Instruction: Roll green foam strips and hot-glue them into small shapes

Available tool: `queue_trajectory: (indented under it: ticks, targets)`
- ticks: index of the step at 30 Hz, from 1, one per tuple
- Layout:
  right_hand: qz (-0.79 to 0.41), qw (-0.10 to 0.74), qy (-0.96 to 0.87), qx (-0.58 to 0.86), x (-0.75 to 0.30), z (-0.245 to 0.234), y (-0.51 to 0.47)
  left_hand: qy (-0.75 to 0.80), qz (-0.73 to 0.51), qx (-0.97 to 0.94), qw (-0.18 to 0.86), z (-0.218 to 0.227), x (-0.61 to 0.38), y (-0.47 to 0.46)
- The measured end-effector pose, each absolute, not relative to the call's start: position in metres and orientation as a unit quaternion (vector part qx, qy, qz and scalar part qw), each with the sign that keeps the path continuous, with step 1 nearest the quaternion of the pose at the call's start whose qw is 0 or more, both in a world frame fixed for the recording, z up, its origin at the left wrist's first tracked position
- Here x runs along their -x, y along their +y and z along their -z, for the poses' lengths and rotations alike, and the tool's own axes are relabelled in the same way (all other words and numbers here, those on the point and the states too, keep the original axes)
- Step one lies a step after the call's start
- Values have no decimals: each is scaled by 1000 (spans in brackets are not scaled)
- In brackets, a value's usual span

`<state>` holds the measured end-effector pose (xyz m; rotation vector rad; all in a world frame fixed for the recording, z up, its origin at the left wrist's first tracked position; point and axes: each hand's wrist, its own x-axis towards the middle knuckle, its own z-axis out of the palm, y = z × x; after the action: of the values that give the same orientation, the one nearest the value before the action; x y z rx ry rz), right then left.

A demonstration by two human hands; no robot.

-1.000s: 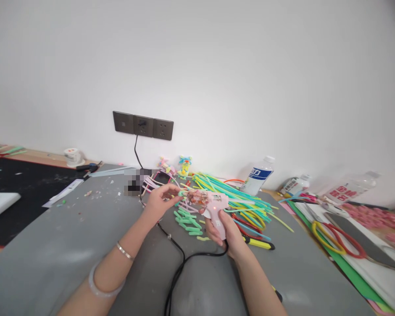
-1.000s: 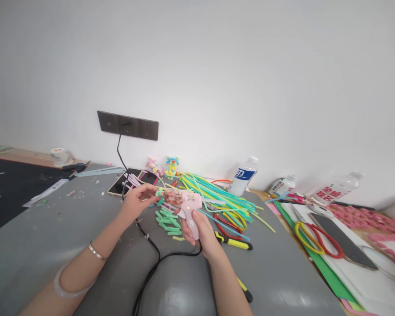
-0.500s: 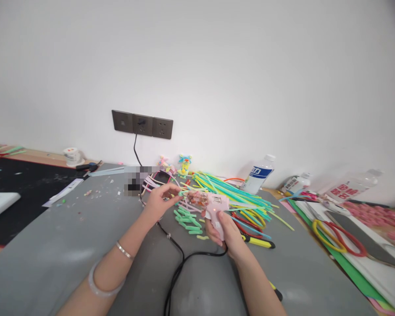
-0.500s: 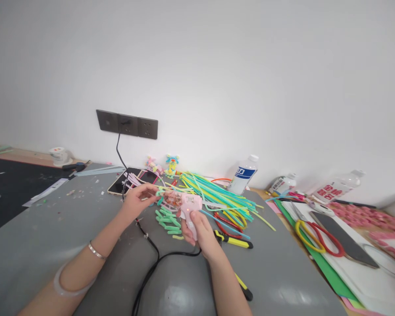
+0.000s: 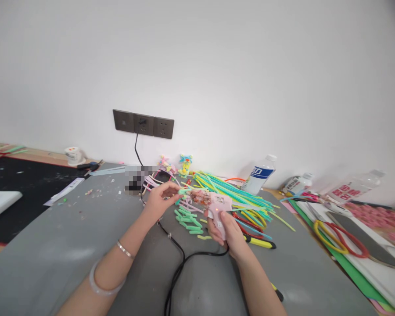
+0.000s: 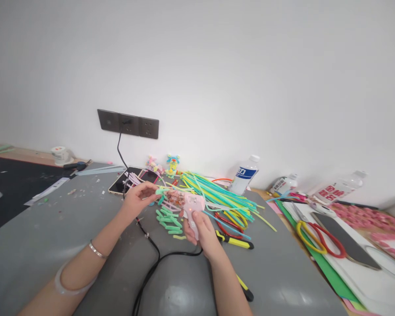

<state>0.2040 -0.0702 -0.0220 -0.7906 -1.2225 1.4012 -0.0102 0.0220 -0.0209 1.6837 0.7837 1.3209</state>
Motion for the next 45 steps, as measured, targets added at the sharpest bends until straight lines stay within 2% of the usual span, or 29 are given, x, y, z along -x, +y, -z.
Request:
queue_trajectory:
  ticks: [23, 33, 45]
  targets:
    - [-579, 543, -496, 352, -210, 25, -70, 307, -551, -638, 442, 13, 10, 21]
    - [-569, 572, -482, 342, -207, 23, -69, 307, -551, -652, 420, 16, 11, 22]
    - [-586, 534, -506, 340, -205, 22, -72, 312, -524, -698, 376, 20, 9, 22]
